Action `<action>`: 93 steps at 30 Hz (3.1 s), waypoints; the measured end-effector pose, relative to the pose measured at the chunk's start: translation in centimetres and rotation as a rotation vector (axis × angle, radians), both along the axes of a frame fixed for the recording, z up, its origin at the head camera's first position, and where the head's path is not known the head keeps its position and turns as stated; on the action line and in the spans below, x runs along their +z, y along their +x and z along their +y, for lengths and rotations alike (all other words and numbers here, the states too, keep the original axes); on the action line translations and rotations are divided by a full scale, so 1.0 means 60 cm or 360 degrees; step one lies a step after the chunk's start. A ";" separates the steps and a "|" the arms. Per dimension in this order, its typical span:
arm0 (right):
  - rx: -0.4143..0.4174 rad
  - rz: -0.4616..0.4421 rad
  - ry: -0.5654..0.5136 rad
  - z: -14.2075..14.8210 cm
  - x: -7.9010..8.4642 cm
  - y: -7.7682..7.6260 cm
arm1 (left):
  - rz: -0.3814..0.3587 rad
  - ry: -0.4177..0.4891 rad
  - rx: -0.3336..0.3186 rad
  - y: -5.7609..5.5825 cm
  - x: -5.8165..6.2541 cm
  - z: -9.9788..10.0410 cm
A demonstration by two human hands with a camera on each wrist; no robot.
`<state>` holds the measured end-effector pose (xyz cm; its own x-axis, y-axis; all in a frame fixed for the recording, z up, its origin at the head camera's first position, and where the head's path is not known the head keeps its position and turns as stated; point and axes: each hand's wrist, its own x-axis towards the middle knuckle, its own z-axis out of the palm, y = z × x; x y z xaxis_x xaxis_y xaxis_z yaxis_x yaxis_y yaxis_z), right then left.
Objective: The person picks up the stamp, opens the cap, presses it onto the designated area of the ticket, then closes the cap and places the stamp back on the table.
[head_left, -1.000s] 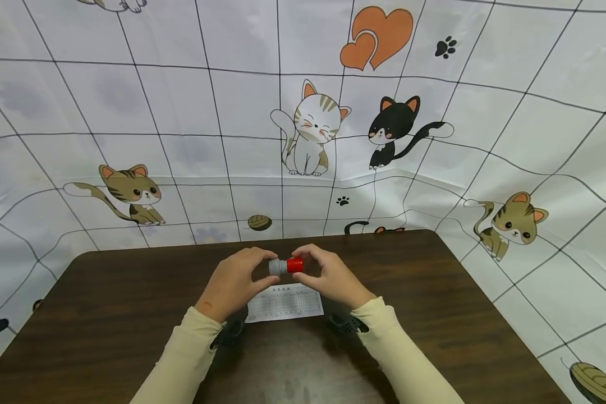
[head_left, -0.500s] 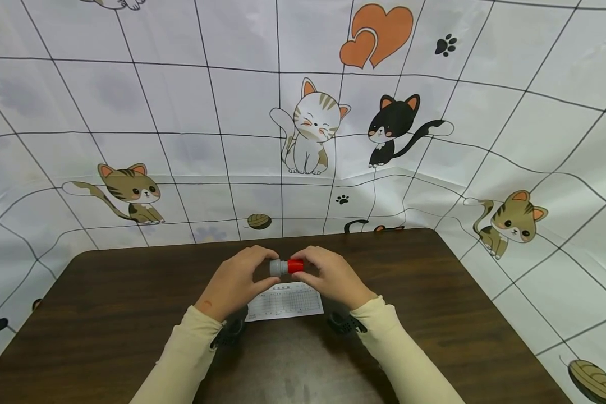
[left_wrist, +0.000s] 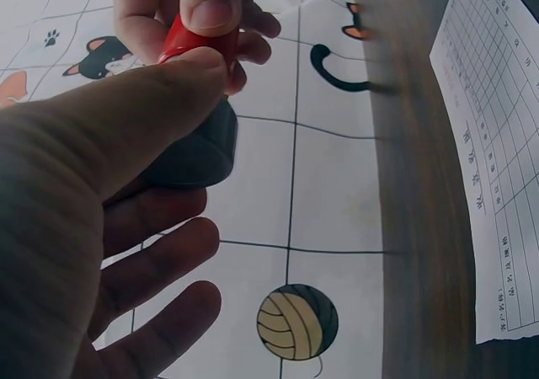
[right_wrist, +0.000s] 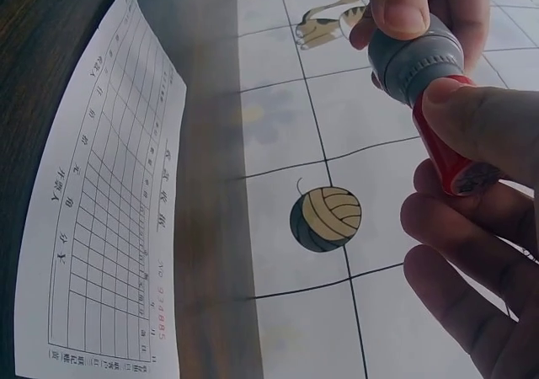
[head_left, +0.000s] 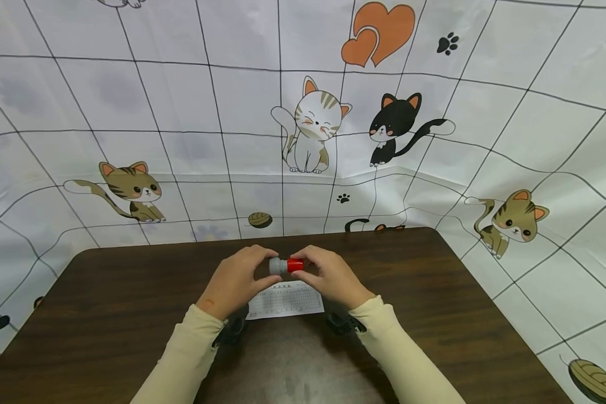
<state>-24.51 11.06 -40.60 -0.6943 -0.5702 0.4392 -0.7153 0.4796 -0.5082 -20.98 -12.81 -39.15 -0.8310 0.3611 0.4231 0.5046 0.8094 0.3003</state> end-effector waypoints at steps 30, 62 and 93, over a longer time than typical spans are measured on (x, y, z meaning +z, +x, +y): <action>-0.0020 -0.0104 0.0114 0.000 0.001 0.000 | 0.0022 -0.0077 -0.0039 -0.003 -0.004 -0.002; 0.0077 0.0071 0.0084 0.001 -0.001 -0.005 | -0.0006 -0.0044 -0.0078 -0.002 0.001 -0.005; 0.0035 0.0156 0.0103 0.003 -0.002 -0.008 | 0.0028 -0.0029 -0.0085 -0.001 0.002 -0.006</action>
